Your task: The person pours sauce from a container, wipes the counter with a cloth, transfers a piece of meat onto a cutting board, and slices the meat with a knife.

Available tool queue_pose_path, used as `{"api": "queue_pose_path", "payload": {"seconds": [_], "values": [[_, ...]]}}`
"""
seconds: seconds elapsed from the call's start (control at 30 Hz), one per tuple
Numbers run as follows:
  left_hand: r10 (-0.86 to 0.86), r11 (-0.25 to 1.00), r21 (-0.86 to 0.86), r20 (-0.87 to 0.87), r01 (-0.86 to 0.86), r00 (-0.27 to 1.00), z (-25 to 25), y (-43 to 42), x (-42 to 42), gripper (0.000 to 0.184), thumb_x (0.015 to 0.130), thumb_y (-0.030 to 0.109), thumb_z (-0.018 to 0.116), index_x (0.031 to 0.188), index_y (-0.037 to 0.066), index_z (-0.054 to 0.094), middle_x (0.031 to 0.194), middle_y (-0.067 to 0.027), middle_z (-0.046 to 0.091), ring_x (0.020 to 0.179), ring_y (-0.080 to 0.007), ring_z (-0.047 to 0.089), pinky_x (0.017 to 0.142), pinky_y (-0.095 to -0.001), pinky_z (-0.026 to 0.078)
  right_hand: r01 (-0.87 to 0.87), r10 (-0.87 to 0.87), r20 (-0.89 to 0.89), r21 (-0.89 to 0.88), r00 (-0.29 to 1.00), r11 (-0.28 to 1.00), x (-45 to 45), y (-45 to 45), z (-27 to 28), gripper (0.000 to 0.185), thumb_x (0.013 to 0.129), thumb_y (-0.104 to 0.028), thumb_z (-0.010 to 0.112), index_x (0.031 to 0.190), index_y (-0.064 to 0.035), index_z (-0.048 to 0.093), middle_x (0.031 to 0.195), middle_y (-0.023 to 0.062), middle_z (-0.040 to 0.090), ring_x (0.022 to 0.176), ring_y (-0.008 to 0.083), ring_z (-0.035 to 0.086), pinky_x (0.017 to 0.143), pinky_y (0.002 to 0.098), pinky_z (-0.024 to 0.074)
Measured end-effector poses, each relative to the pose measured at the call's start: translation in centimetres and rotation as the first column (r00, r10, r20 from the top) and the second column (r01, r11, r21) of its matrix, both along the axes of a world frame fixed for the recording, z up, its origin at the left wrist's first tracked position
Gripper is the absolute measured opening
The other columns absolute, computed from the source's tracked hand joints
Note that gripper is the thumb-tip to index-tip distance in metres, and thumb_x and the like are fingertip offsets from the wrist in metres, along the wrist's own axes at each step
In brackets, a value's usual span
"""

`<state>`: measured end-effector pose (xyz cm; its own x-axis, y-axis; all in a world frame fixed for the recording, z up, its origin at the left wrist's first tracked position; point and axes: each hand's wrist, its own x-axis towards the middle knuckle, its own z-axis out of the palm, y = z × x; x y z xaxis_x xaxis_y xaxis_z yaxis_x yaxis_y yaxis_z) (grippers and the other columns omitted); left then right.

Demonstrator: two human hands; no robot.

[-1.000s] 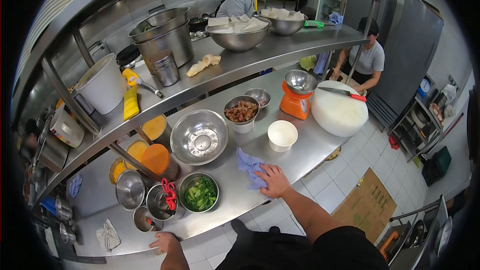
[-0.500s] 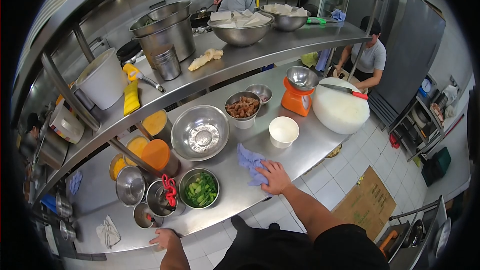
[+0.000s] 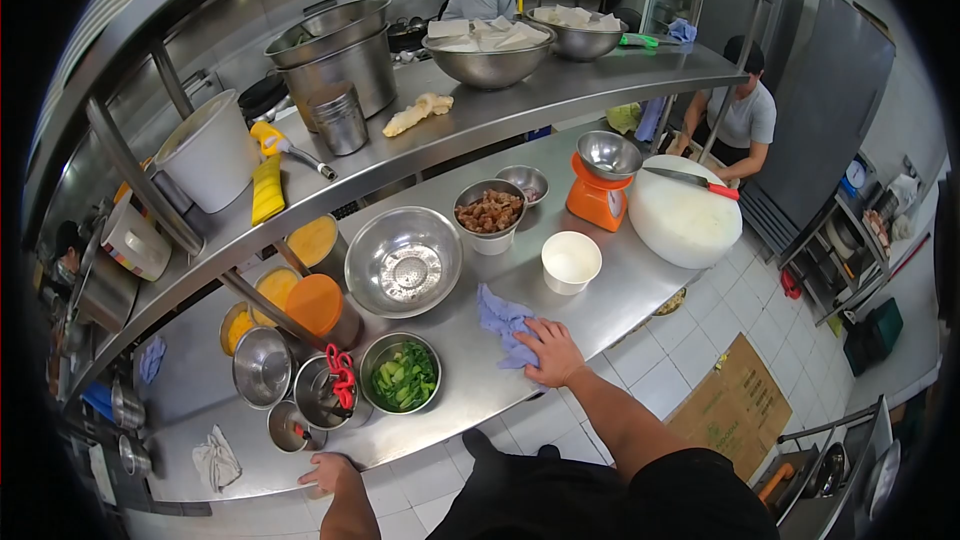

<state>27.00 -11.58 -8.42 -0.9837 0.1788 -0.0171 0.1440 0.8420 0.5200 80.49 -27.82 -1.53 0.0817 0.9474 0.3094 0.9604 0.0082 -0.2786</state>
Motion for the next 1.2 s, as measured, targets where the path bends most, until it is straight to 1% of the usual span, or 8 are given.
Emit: {"api": "queue_pose_path", "payload": {"seconds": [0.17,0.4,0.47,0.5,0.73,0.9,0.97,1.2], "values": [[-0.024,1.0,0.008,0.006,0.024,1.0,0.4,-0.4,0.1,0.084,0.102,0.045,0.044,0.172,0.014,0.009,0.137,-0.0404,0.051,0.102,-0.0517,0.071,0.088,-0.0632,0.056,-0.003,0.004,-0.004,0.005,1.0,1.0,0.0,0.0,0.0,0.074,0.078,-0.038,0.073,0.149,-0.0218,0.059,0.158,0.0151,0.049,0.145,0.039,0.044,0.12,0.0536,0.035],[-0.051,0.999,-0.003,0.056,0.051,0.997,1.7,-1.0,0.5,0.083,0.103,0.043,0.042,0.172,0.011,0.009,0.137,-0.0397,0.051,0.104,-0.0517,0.07,0.092,-0.0627,0.056,0.0,0.0,-0.023,-0.004,1.0,1.0,-0.3,0.1,0.6,0.074,0.077,-0.036,0.072,0.148,-0.0214,0.06,0.157,0.0153,0.049,0.144,0.0416,0.044,0.119,0.0539,0.0357],[-0.051,0.998,0.034,0.052,0.049,0.997,1.0,-0.7,0.0,0.084,0.101,0.047,0.043,0.172,0.016,0.012,0.138,-0.037,0.052,0.113,-0.0531,0.068,0.096,-0.0659,0.053,-0.003,0.003,-0.016,0.002,1.0,1.0,-0.3,0.2,0.5,0.073,0.077,-0.036,0.072,0.148,-0.0211,0.06,0.157,0.0153,0.049,0.144,0.0419,0.045,0.119,0.0544,0.0357],[-0.045,0.998,0.034,0.056,0.043,0.997,0.6,-0.6,-0.1,0.084,0.101,0.047,0.043,0.172,0.016,0.012,0.138,-0.037,0.052,0.113,-0.0531,0.068,0.096,-0.0659,0.053,0.003,-0.003,-0.014,0.007,1.0,1.0,-0.3,0.2,0.4,0.073,0.077,-0.036,0.071,0.147,-0.0209,0.06,0.157,0.0154,0.05,0.143,0.0422,0.045,0.119,0.055,0.0357],[-0.013,0.999,0.051,0.026,0.012,1.0,-0.2,-0.1,-0.5,0.084,0.101,0.048,0.044,0.171,0.016,0.012,0.133,-0.0374,0.055,0.107,-0.0525,0.069,0.093,-0.066,0.053,0.013,-0.013,0.007,-0.009,1.0,1.0,-0.3,0.1,0.1,0.073,0.078,-0.038,0.071,0.148,-0.0219,0.059,0.156,0.0145,0.05,0.145,0.0403,0.044,0.121,0.0551,0.0344],[-0.01,1.0,0.028,-0.002,0.01,1.0,-0.4,0.0,-0.7,0.082,0.1,0.047,0.044,0.17,0.016,0.013,0.13,-0.037,0.058,0.106,-0.0522,0.069,0.094,-0.0662,0.052,-0.002,0.002,0.004,0.016,1.0,1.0,-0.2,0.2,-0.3,0.073,0.077,-0.037,0.072,0.148,-0.0209,0.059,0.157,0.0149,0.049,0.142,0.0426,0.045,0.119,0.0556,0.0353],[-0.057,0.998,-0.035,0.046,0.059,0.997,0.4,-0.4,-0.4,0.083,0.104,0.043,0.042,0.172,0.011,0.01,0.136,-0.0377,0.049,0.099,-0.0493,0.071,0.089,-0.0593,0.056,-0.001,0.001,0.005,0.011,1.0,1.0,-0.2,0.2,-0.1,0.073,0.078,-0.037,0.071,0.148,-0.021,0.059,0.157,0.0149,0.049,0.142,0.0425,0.045,0.119,0.0555,0.0353],[-0.067,0.998,-0.014,0.074,0.068,0.995,1.9,-0.8,0.5,0.082,0.104,0.044,0.04,0.172,0.011,0.009,0.138,-0.0389,0.048,0.1,-0.0514,0.071,0.089,-0.0607,0.057,0.003,-0.003,-0.003,0.006,1.0,1.0,-0.2,0.1,-0.2,0.073,0.078,-0.038,0.071,0.148,-0.0211,0.059,0.157,0.0147,0.049,0.142,0.0424,0.044,0.119,0.0555,0.0352]]}}
